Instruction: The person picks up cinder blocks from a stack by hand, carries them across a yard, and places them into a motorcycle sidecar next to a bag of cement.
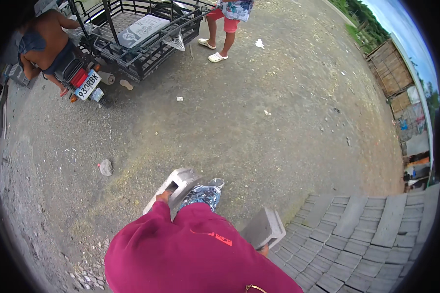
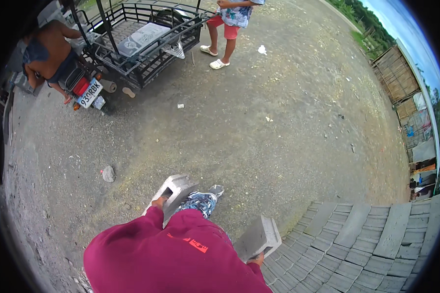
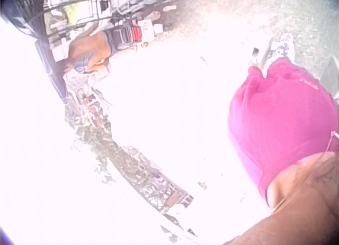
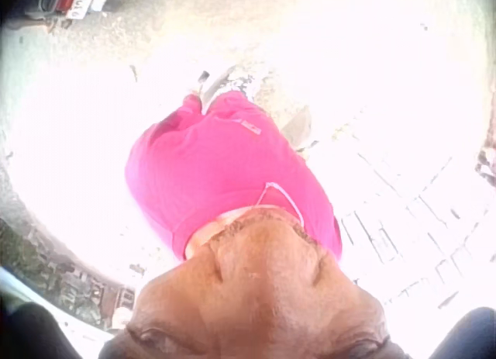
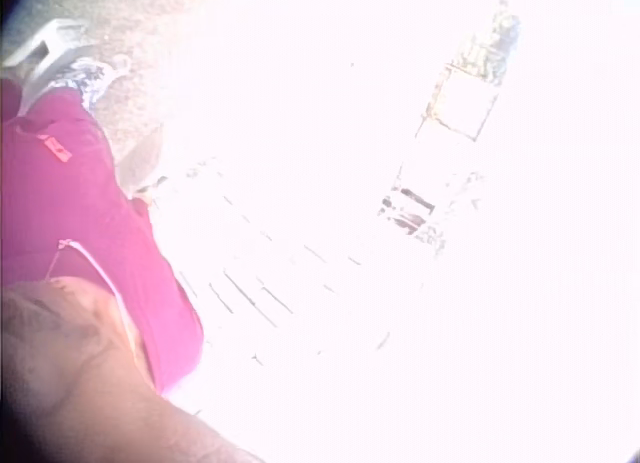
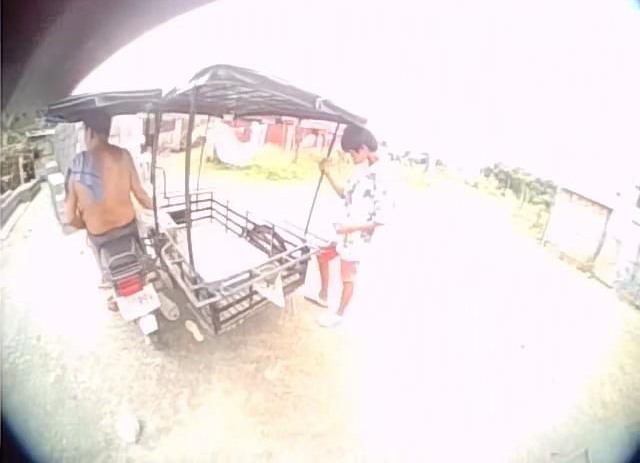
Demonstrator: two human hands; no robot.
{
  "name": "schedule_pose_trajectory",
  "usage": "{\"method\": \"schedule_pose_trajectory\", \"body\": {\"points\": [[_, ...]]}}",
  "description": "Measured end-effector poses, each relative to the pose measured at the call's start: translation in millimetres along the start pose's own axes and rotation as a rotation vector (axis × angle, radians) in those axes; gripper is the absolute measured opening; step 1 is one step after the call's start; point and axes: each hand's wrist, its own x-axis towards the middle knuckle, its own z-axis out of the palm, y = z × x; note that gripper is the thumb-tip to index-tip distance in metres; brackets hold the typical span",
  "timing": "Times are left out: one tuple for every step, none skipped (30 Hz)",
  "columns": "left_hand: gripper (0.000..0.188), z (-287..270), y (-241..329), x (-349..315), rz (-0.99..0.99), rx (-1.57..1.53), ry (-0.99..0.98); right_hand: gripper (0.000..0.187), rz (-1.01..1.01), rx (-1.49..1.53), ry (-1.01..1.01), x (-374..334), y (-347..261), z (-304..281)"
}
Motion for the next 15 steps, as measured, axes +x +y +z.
{"method": "schedule_pose_trajectory", "body": {"points": [[0.066, 28, 32, 3, 0.018, 0.100, 0.056, 0.042, 0.014, -0.099, 0.001, 26, -14, 17], [0.074, 60, 72, 2, 0.044, 0.208, 0.112, 0.041, 0.074, 0.061, -0.102, 58, -30, 32], [0.076, 91, 106, -4, 0.204, 0.277, 0.046, 0.039, 0.086, 0.012, -0.115, 86, -56, 51], [0.074, 120, 146, -5, 0.095, 0.204, 0.069, 0.037, 0.083, -0.077, -0.136, 111, -78, 74], [0.072, 141, 177, 1, 0.071, 0.179, 0.069, 0.037, 0.076, -0.154, -0.189, 140, -95, 101], [0.070, 162, 209, 13, 0.056, 0.146, 0.066, 0.036, 0.040, -0.232, -0.258, 174, -110, 124], [0.070, 218, 247, 21, 0.081, 0.130, -0.004, 0.037, -0.168, -0.441, -0.403, 233, -145, 118], [0.069, 225, 262, 28, 0.120, 0.132, 0.044, 0.037, 0.022, -0.254, -0.269, 236, -140, 168], [0.068, 244, 282, 34, 0.159, 0.118, 0.054, 0.036, 0.076, -0.191, -0.216, 252, -152, 207], [0.070, 270, 308, 40, 0.104, 0.131, 0.111, 0.036, 0.094, -0.170, -0.195, 276, -169, 241], [0.071, 304, 340, 44, 0.054, 0.143, 0.153, 0.037, 0.087, -0.154, -0.176, 305, -189, 272], [0.075, 340, 365, 38, 0.092, 0.159, 0.077, 0.037, 0.074, -0.136, -0.148, 328, -215, 288], [0.077, 382, 402, 40, 0.020, 0.088, 0.051, 0.038, 0.045, -0.130, -0.142, 368, -235, 323], [0.078, 427, 453, 46, -0.025, 0.025, 0.013, 0.038, 0.007, -0.097, -0.131, 403, -262, 351], [0.079, 408, 465, 62, 0.019, 0.032, 0.114, 0.039, 0.086, -0.107, -0.197, 421, -261, 405]]}}
